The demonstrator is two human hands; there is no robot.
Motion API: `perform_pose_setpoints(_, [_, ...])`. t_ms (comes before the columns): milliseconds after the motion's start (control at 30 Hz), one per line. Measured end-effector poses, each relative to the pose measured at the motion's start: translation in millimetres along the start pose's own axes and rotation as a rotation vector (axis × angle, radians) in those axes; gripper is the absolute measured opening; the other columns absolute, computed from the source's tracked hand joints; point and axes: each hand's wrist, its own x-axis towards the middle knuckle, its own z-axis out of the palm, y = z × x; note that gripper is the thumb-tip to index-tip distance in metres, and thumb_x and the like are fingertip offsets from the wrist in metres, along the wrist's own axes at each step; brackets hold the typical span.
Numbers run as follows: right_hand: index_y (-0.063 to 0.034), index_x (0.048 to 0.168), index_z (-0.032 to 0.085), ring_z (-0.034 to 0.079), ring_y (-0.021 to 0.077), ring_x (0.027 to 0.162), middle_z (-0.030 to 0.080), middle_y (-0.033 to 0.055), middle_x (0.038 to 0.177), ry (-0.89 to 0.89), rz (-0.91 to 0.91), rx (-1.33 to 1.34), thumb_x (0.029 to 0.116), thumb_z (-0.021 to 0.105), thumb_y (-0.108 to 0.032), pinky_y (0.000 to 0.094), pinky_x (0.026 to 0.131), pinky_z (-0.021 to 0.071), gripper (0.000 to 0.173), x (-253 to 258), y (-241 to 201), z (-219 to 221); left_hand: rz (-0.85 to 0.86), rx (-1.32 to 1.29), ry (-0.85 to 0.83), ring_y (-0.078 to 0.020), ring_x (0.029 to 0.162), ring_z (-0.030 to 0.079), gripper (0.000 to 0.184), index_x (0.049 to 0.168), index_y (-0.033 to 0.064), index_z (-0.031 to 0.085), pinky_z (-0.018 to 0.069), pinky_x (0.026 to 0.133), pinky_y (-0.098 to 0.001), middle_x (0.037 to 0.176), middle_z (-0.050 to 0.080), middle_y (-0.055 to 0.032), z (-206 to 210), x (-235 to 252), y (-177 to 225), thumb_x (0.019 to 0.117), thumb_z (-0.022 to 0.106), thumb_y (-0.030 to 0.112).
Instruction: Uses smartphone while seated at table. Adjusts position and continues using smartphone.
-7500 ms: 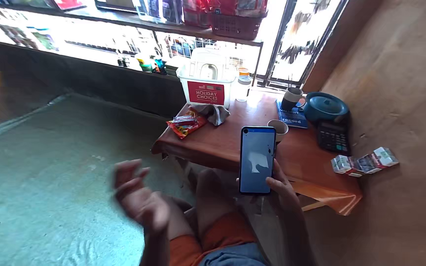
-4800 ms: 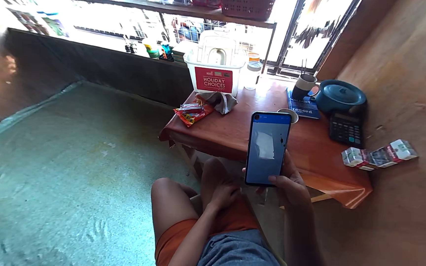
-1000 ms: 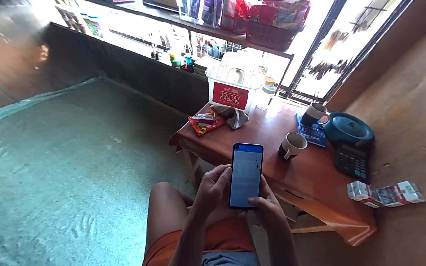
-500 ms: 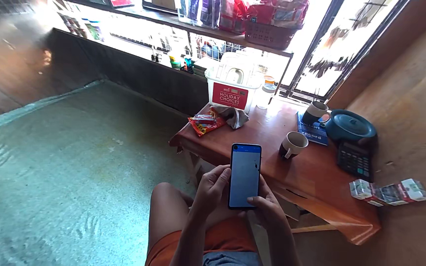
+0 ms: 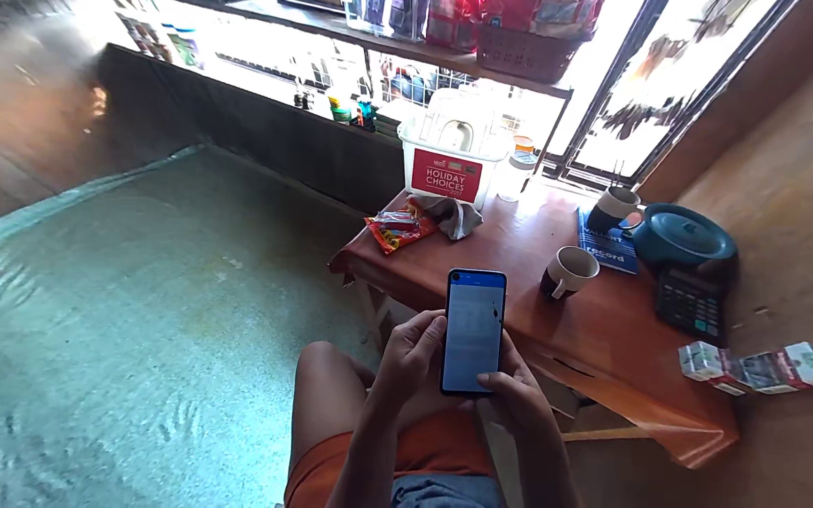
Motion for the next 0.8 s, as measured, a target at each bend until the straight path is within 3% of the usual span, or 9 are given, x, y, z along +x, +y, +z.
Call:
perform_pose_setpoints(700, [-0.0104,0.146,0.026,0.075,0.0245,0.09,0.07,0.0105,0.117,0.023,0.015,-0.009,0.0848,0.063,0.0,0.0386,0.061,0.0649,0.073,0.8,2.2,0.1,-0.072,-0.017,0.023,-0.0043,0.082,0.068,0.029,0.109,0.0,0.07,0.0574,0.079,-0.022,0.089,0.072,-0.0002,0.0,-0.8,-1.8,0.1064,0.043,0.008])
perform_pose_setpoints(800, [-0.0102,0.144,0.03,0.075,0.0242,0.089,0.071,0.0101,0.115,0.049,0.023,-0.015,0.0838,0.064,0.0,0.0395,0.061,0.0651,0.07,1.1,1.3,1.6,-0.07,-0.012,0.027,-0.0042,0.083,0.069,0.028,0.11,-0.0006,0.07,0.0585,0.081,-0.0229,0.089,0.072,-0.0002,0.2,-1.1,-2.6,0.1059,0.043,0.008])
